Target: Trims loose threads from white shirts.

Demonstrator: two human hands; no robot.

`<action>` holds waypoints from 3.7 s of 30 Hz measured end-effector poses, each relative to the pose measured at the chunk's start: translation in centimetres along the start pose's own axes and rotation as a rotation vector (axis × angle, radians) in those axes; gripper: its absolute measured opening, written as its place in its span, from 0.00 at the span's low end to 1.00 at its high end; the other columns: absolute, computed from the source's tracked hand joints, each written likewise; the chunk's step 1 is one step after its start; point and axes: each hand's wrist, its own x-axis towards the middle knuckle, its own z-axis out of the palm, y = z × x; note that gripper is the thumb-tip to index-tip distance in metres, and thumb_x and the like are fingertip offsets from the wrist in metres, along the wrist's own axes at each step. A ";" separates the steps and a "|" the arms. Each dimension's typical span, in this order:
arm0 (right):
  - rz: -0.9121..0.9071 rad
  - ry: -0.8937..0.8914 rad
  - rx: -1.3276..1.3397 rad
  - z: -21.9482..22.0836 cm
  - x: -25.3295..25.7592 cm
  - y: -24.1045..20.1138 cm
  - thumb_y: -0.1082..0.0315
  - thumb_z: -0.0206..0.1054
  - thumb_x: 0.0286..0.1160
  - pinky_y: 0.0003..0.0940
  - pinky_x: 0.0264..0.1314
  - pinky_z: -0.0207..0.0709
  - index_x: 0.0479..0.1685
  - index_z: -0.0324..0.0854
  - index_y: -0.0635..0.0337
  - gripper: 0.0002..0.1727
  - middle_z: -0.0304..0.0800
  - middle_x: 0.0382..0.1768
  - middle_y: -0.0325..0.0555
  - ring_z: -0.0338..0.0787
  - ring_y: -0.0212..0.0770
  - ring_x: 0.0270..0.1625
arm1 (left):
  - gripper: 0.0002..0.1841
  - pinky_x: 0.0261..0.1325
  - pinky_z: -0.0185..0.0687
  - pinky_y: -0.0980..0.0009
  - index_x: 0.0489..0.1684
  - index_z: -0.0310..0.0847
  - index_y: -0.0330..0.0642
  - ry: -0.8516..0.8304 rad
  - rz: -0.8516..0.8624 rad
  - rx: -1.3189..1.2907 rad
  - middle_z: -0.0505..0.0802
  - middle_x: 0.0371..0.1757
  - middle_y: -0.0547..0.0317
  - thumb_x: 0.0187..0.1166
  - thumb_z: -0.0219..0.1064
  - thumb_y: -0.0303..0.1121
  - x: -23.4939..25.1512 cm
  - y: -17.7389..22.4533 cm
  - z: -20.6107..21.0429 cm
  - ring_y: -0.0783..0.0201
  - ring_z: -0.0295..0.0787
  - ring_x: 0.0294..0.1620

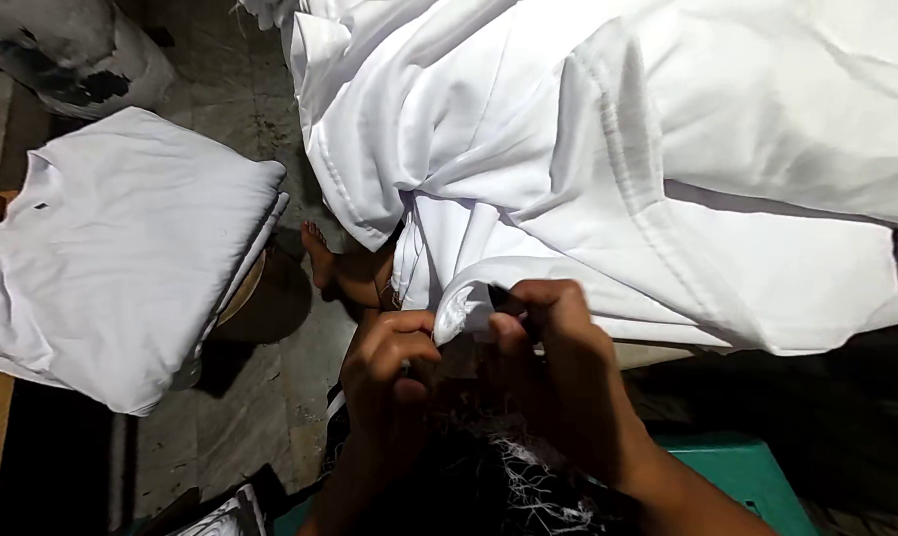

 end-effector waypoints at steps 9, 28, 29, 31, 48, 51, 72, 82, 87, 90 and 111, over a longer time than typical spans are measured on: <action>-0.104 -0.034 -0.060 -1.0 0.7 1.9 0.59 0.60 0.88 0.17 0.39 0.76 0.50 0.76 0.69 0.17 0.84 0.32 0.49 0.82 0.30 0.34 | 0.13 0.42 0.77 0.89 0.39 0.86 0.39 -0.047 -0.110 0.224 0.85 0.31 0.64 0.88 0.60 0.38 -1.2 0.9 -0.3 0.84 0.81 0.34; -0.119 -0.054 -0.109 -1.0 -1.2 2.3 0.61 0.62 0.86 0.14 0.45 0.77 0.40 0.84 0.67 0.16 0.88 0.33 0.51 0.87 0.31 0.38 | 0.12 0.66 0.78 0.84 0.43 0.87 0.55 -0.025 -0.078 -0.393 0.89 0.52 0.84 0.90 0.57 0.43 -1.9 0.1 2.7 0.88 0.83 0.59; -0.141 -0.046 -0.110 -0.9 -1.2 2.4 0.62 0.61 0.87 0.14 0.45 0.77 0.39 0.84 0.67 0.15 0.88 0.33 0.51 0.87 0.32 0.38 | 0.12 0.66 0.78 0.84 0.42 0.86 0.55 -0.038 -0.067 -0.372 0.89 0.53 0.83 0.91 0.56 0.43 -1.8 0.2 2.6 0.89 0.82 0.59; -0.156 -0.057 -0.097 -1.2 -1.2 2.6 0.63 0.61 0.87 0.14 0.45 0.78 0.39 0.84 0.66 0.14 0.89 0.33 0.51 0.88 0.32 0.38 | 0.13 0.68 0.78 0.82 0.42 0.85 0.54 -0.063 -0.054 -0.366 0.88 0.55 0.81 0.91 0.56 0.44 -1.6 0.4 2.3 0.87 0.81 0.61; -0.099 -0.217 -0.188 -3.1 2.7 3.9 0.59 0.56 0.88 0.40 0.40 0.83 0.64 0.85 0.65 0.21 0.84 0.72 0.58 0.92 0.46 0.47 | 0.11 0.63 0.85 0.76 0.56 0.84 0.53 0.257 -0.101 -0.087 0.94 0.57 0.77 0.88 0.60 0.43 1.9 -1.7 1.3 0.79 0.89 0.59; -0.034 -0.238 -0.339 -1.6 3.9 5.6 0.53 0.61 0.82 0.56 0.27 0.78 0.74 0.81 0.60 0.27 0.79 0.73 0.68 0.92 0.61 0.39 | 0.23 0.61 0.82 0.70 0.67 0.72 0.28 0.121 -0.389 0.073 0.83 0.64 0.50 0.80 0.65 0.34 2.1 -3.6 1.6 0.70 0.84 0.58; -0.065 0.037 -0.263 -3.9 3.5 5.9 0.71 0.59 0.84 0.26 0.27 0.70 0.44 0.75 0.73 0.09 0.77 0.27 0.51 0.76 0.34 0.25 | 0.12 0.52 0.88 0.77 0.50 0.93 0.46 0.052 -0.342 -0.724 0.97 0.46 0.71 0.83 0.62 0.25 3.9 -1.1 4.3 0.80 0.92 0.44; 0.050 -0.075 0.022 -2.1 -0.3 2.5 0.54 0.51 0.93 0.16 0.40 0.74 0.57 0.68 0.65 0.19 0.79 0.38 0.44 0.80 0.23 0.37 | 0.08 0.49 0.88 0.81 0.45 0.94 0.56 0.231 -0.232 -0.687 0.97 0.40 0.77 0.75 0.74 0.31 2.8 -1.2 4.4 0.83 0.92 0.41; -0.029 -0.100 0.182 -1.7 -1.6 2.3 0.60 0.56 0.90 0.07 0.38 0.70 0.54 0.68 0.62 0.13 0.77 0.34 0.40 0.77 0.17 0.33 | 0.08 0.47 0.83 0.87 0.32 0.87 0.65 0.206 -0.193 -0.555 0.94 0.40 0.84 0.79 0.68 0.50 2.2 -0.3 3.2 0.87 0.89 0.45; -0.059 -0.070 0.165 -1.2 -2.0 1.4 0.63 0.59 0.87 0.07 0.40 0.73 0.53 0.69 0.62 0.11 0.82 0.35 0.42 0.81 0.18 0.36 | 0.08 0.49 0.86 0.84 0.37 0.90 0.58 0.128 -0.125 -0.567 0.94 0.48 0.78 0.81 0.67 0.45 1.5 -0.2 2.8 0.83 0.90 0.48; -0.367 -0.322 0.206 -1.0 -1.5 -0.7 0.66 0.62 0.76 0.23 0.21 0.68 0.34 0.78 0.55 0.05 0.80 0.21 0.40 0.78 0.34 0.21 | 0.06 0.44 0.90 0.82 0.25 0.90 0.43 0.170 -0.242 -0.282 0.92 0.40 0.72 0.71 0.72 0.27 1.3 -0.6 3.0 0.81 0.90 0.40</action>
